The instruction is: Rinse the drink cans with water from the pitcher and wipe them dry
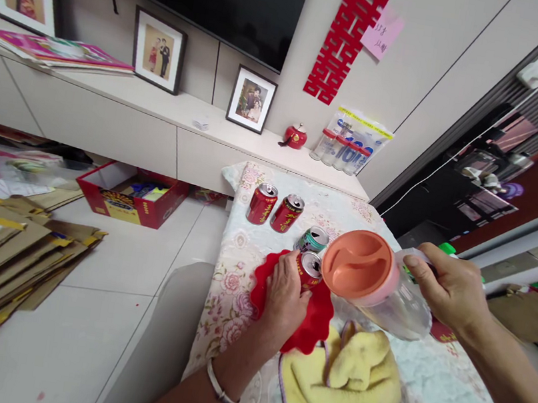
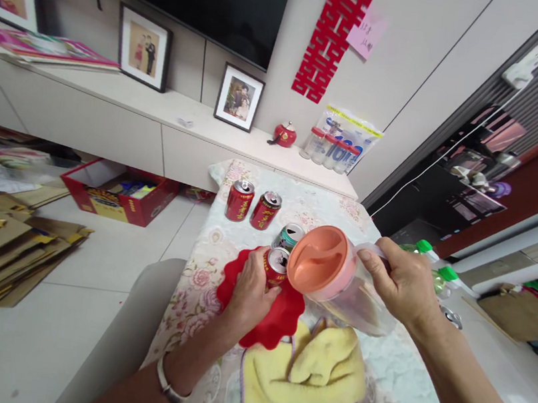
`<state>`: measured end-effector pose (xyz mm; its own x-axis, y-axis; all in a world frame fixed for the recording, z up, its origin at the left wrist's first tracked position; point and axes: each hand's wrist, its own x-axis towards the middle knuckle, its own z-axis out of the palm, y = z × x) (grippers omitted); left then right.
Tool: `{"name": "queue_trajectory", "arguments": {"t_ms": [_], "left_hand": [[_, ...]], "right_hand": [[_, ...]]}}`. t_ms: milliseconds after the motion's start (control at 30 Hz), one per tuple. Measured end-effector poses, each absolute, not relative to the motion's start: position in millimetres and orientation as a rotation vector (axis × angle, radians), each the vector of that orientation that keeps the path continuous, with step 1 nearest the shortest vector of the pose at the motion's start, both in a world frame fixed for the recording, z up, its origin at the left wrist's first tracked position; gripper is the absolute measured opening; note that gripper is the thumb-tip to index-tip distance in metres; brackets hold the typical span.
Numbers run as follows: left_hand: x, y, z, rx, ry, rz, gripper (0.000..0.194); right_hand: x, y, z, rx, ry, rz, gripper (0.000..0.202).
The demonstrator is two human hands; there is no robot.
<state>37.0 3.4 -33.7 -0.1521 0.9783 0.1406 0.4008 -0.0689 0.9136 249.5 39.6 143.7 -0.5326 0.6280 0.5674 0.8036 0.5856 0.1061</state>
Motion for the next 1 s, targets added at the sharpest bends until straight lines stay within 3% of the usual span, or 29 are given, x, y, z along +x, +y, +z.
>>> {"name": "queue_trajectory", "arguments": {"t_ms": [1000], "left_hand": [[36.6, 4.1, -33.6, 1.496, 1.603, 1.191, 0.078]], "right_hand": [[250.0, 38.0, 141.2, -1.173, -2.309, -0.459, 0.055]]}}
